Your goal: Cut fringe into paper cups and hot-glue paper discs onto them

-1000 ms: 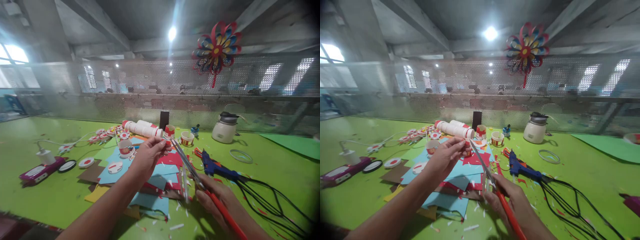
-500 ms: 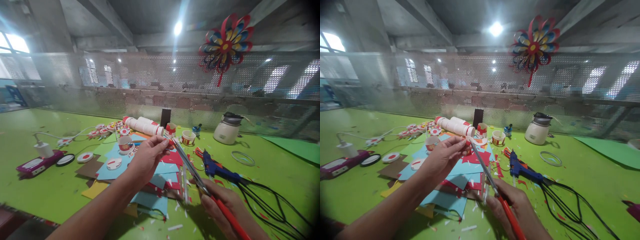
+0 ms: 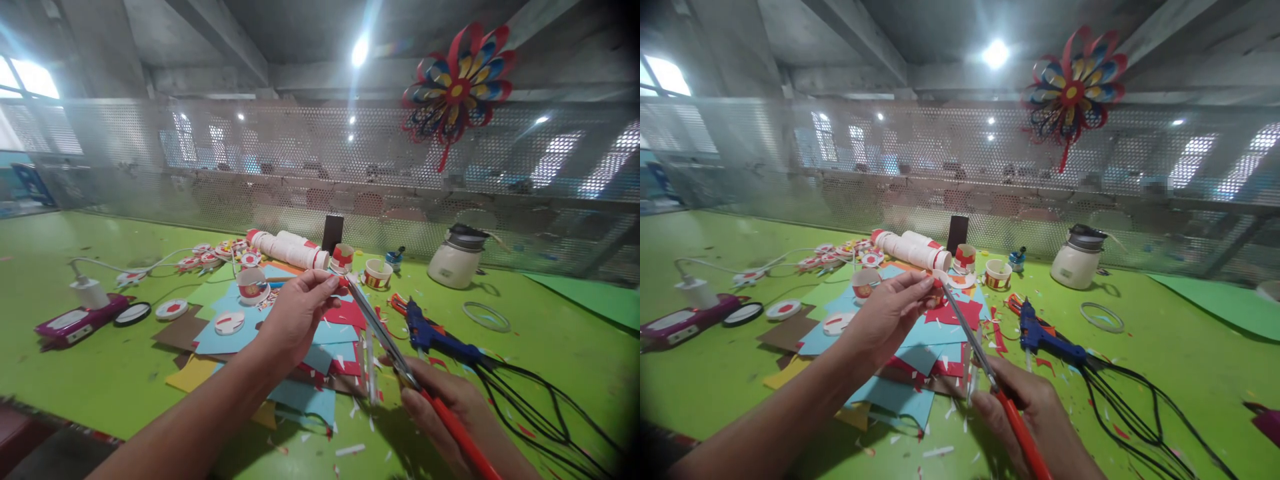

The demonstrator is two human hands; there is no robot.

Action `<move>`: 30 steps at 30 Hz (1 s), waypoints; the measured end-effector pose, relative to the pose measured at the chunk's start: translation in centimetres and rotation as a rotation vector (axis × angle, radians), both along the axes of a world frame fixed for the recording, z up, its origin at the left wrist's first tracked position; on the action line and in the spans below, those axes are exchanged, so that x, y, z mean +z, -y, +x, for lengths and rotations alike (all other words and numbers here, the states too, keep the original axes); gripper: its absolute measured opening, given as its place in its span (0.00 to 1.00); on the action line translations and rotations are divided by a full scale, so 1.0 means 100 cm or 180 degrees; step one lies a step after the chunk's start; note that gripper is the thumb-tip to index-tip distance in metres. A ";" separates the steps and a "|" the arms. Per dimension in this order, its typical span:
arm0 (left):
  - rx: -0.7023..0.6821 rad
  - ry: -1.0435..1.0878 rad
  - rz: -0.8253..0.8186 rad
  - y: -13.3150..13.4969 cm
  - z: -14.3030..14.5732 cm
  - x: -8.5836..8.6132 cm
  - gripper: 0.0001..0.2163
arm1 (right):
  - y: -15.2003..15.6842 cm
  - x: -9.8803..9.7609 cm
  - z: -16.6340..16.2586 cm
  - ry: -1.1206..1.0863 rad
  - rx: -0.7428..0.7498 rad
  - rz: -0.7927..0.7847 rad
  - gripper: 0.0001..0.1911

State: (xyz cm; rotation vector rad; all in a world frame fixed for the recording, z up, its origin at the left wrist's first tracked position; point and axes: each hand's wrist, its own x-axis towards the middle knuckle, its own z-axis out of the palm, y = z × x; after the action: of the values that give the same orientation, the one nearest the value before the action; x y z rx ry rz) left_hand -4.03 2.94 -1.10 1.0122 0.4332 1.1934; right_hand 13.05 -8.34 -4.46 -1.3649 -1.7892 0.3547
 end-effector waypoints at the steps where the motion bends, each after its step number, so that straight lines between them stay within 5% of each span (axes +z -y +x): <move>1: 0.0012 0.0015 -0.0008 0.000 0.000 0.001 0.04 | 0.000 0.000 0.000 0.0022 -0.0022 -0.0007 0.16; 13: 0.0086 0.0033 -0.0135 0.003 0.000 0.005 0.03 | -0.001 -0.004 0.000 0.0030 -0.0034 -0.0163 0.25; 30: 0.0112 0.0165 -0.0229 0.006 0.002 0.006 0.02 | -0.001 -0.006 0.003 0.0075 0.0009 -0.0220 0.20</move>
State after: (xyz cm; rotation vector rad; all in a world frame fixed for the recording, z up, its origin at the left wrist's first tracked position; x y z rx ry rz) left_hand -3.87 2.34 -0.53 0.9132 0.4518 1.2244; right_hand 13.39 -8.29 -5.05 -1.4201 -1.8132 0.4068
